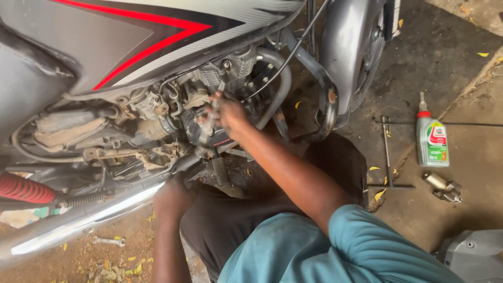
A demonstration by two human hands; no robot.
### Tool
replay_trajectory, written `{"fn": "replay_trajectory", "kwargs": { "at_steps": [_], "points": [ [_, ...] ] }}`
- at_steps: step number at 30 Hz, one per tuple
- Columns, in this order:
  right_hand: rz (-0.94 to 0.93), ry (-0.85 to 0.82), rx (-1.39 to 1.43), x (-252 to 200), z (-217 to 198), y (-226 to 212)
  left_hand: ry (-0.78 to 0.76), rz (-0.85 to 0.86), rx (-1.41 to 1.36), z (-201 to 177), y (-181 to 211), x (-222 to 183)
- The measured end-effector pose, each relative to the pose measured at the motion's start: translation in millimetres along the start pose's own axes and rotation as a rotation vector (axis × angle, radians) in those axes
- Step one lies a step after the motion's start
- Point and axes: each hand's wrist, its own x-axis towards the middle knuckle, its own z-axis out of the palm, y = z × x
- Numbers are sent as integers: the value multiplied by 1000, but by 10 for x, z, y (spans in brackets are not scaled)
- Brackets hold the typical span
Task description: Repairing a motorcycle engine by removing and inspecting the spark plug.
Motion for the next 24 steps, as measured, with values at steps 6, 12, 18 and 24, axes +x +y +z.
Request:
{"fn": "replay_trajectory", "kwargs": {
  "at_steps": [6,12,18,24],
  "points": [
    [38,-86,-481,30,-434,-252,-35,-9,6,97,-56,15],
    [-845,53,-1282,95,-1043,-427,-9,31,-5,120,-103,-10],
    [-38,57,-387,-139,-589,-314,6,48,42,96,-44,-16],
    [44,-89,66,-92,162,-100,-1,23,6,122,-37,0]
  ]
}}
